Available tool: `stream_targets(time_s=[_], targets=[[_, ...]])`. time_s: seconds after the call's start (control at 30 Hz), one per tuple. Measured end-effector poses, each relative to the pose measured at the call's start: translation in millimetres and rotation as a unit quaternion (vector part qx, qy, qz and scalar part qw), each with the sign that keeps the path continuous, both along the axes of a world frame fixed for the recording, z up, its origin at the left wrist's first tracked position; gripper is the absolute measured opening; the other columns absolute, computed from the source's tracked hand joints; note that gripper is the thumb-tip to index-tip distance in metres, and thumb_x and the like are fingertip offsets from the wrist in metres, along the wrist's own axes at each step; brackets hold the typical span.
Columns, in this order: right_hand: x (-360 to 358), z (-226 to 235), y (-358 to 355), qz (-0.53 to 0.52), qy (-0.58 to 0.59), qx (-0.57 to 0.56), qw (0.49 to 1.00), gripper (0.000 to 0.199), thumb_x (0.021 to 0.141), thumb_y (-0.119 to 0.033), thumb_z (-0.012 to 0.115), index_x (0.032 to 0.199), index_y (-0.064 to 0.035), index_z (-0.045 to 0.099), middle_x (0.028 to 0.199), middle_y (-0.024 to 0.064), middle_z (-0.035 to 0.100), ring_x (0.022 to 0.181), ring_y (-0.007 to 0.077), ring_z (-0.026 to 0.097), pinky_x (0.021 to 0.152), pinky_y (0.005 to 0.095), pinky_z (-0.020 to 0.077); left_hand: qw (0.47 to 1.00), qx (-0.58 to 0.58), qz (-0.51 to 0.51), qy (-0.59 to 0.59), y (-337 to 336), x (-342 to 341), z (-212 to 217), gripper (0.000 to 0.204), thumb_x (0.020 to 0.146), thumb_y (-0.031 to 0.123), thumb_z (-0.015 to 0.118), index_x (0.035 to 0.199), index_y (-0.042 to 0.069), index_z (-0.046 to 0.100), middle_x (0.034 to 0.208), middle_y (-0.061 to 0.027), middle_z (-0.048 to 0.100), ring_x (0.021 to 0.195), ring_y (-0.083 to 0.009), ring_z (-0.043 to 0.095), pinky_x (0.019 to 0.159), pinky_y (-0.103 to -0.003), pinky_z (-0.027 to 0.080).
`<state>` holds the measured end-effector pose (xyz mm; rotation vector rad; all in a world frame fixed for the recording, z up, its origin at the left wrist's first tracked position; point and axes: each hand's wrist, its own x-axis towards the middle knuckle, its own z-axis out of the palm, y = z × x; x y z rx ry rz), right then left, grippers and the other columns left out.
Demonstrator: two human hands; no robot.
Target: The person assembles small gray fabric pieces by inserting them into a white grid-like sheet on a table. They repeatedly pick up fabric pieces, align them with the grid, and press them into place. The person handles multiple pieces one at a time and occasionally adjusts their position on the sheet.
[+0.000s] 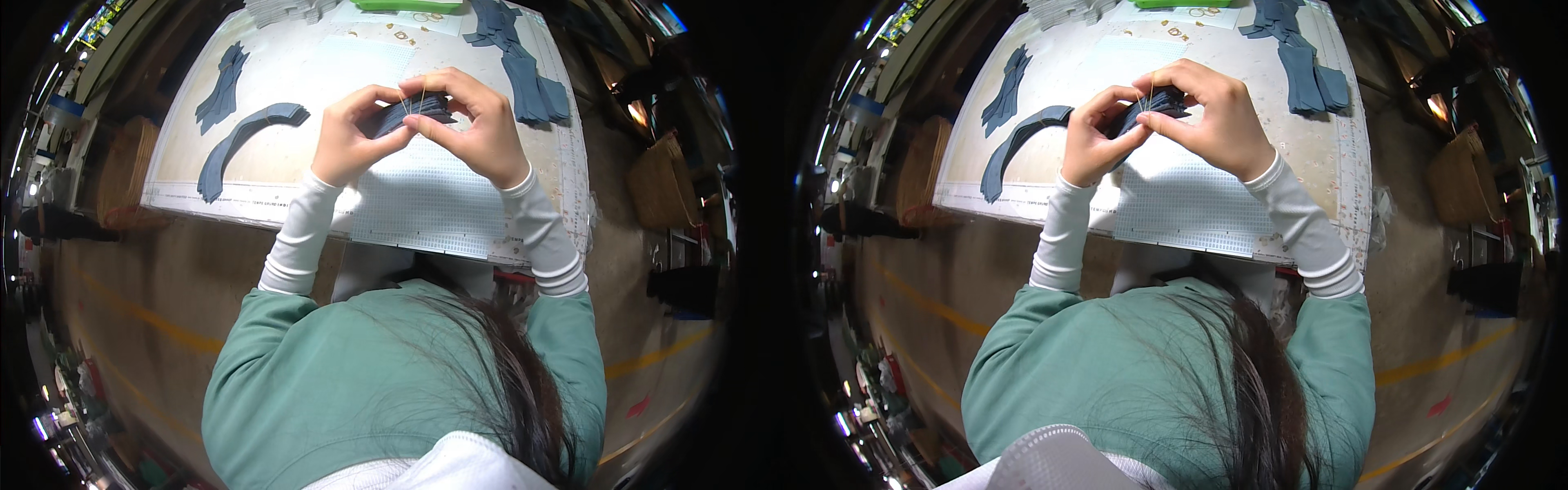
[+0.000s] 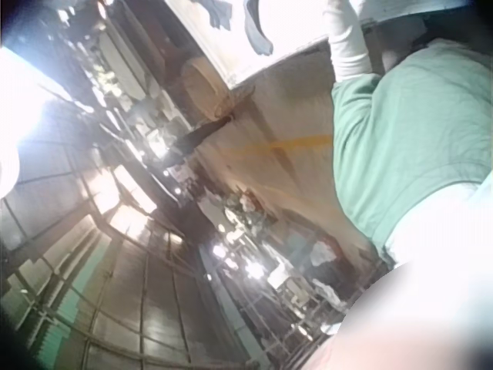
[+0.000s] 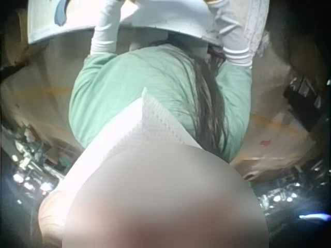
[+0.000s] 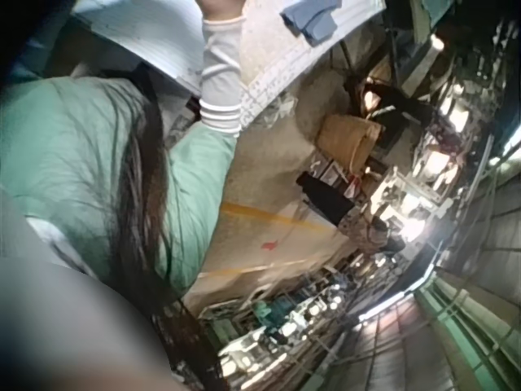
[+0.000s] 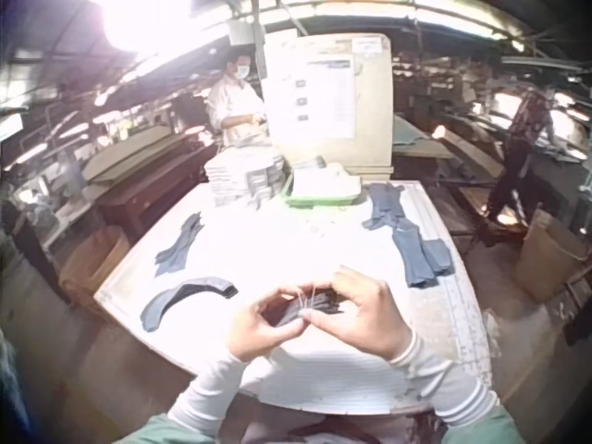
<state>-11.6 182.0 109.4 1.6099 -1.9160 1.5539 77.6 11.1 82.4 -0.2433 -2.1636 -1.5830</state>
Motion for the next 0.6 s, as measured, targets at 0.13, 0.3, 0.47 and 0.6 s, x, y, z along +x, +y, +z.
stream_targets(time_s=[0.13,0.3,0.47,0.6], targets=[[-6,1,-4,0.037,-0.081,0.021,0.996,0.021,0.079,-0.002,0.070,0.098,-0.0010,0.061,0.097,0.0037,0.062,0.089,0.0091,0.061,0.076,0.0216,0.0534,1.000,-0.008,0.022,0.001,11,10,-23,0.060,0.070,0.017,0.080,0.114,0.003,0.042,0.092,-0.0092,0.061,0.075,-0.0118,0.063,0.061,-0.024,0.049],[-21,-1,-2,-0.015,-0.051,0.049,0.997,0.031,0.081,-0.009,0.069,0.112,-0.0092,0.062,0.114,0.0041,0.062,0.106,0.0142,0.059,0.078,0.0260,0.0556,0.992,-0.077,0.064,-0.083,-36,44,-36,0.046,0.073,0.013,0.074,0.114,0.006,0.055,0.083,-0.0117,0.069,0.075,-0.0152,0.067,0.067,-0.028,0.052],[-47,-7,24,-0.074,-0.026,0.038,0.996,0.019,0.085,-0.020,0.068,0.102,-0.0132,0.069,0.108,0.0036,0.065,0.098,0.0152,0.064,0.073,0.0270,0.0563,0.888,-0.320,0.325,-0.061,-119,80,-7,0.054,0.068,0.022,0.080,0.116,0.010,0.060,0.099,-0.0123,0.067,0.087,-0.0243,0.067,0.076,-0.034,0.053],[-75,-20,48,-0.117,-0.096,-0.005,0.988,0.015,0.088,-0.018,0.065,0.102,-0.0128,0.070,0.105,0.0016,0.067,0.091,0.0117,0.063,0.077,0.0230,0.0508,0.857,-0.403,0.316,-0.054,-134,78,16,0.048,0.077,0.028,0.076,0.118,0.009,0.061,0.113,-0.0111,0.063,0.104,-0.0264,0.061,0.089,-0.037,0.048]])
